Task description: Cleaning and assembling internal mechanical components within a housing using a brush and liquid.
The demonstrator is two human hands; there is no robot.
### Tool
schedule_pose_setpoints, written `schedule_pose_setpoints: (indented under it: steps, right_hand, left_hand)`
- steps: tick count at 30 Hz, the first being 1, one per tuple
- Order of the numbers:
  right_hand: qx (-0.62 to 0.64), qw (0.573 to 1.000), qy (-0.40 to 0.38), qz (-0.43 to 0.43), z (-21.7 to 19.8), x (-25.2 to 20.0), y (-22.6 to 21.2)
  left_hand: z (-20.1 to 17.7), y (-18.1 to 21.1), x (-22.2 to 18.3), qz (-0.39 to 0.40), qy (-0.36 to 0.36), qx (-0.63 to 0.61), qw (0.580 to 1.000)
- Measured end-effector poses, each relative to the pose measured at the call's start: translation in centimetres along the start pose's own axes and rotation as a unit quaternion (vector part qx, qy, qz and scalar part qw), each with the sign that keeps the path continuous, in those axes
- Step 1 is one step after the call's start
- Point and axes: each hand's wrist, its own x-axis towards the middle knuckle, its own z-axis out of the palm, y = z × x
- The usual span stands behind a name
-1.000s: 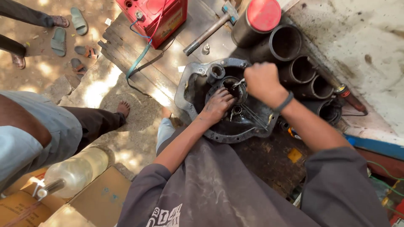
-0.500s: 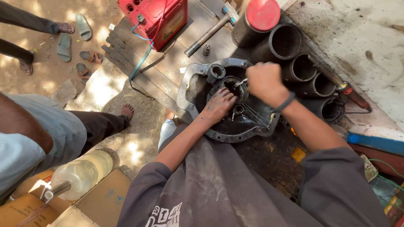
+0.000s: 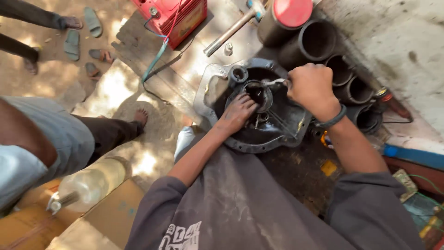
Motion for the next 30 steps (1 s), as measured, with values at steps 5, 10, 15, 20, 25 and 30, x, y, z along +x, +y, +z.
schedule_pose_setpoints:
  steps: [5,10,15,20,25,30]
  right_hand:
    - [-0.016,0.999,0.034,-0.012,4.0,1.9,0.9]
    - [0.001,0.999,0.023,-0.033,5.1,1.7,-1.1]
    - [-0.004,0.999,0.039,-0.035,5.1,1.8,-0.4]
    - [-0.016,0.998,0.059,-0.033,4.5,2.0,0.4]
    - [-0.013,0.997,0.044,-0.058,5.6,2.3,-0.6]
    - [-0.011,0.997,0.071,-0.011,3.9,1.7,0.9]
  left_hand:
    - [0.1,-0.4,0.7,0.015,0.000,0.025,1.000]
    - [0.2,0.6,0.7,0.000,0.007,0.014,1.000]
    - [0.4,0.1,0.9,0.003,0.007,0.006,1.000]
    - [-0.5,0.5,1.4,0.004,0.009,0.015,1.000]
    - [-1.0,0.8,1.7,0.009,-0.006,0.008,1.000]
    - [-0.4,0.7,1.5,-0.005,0.001,0.025,1.000]
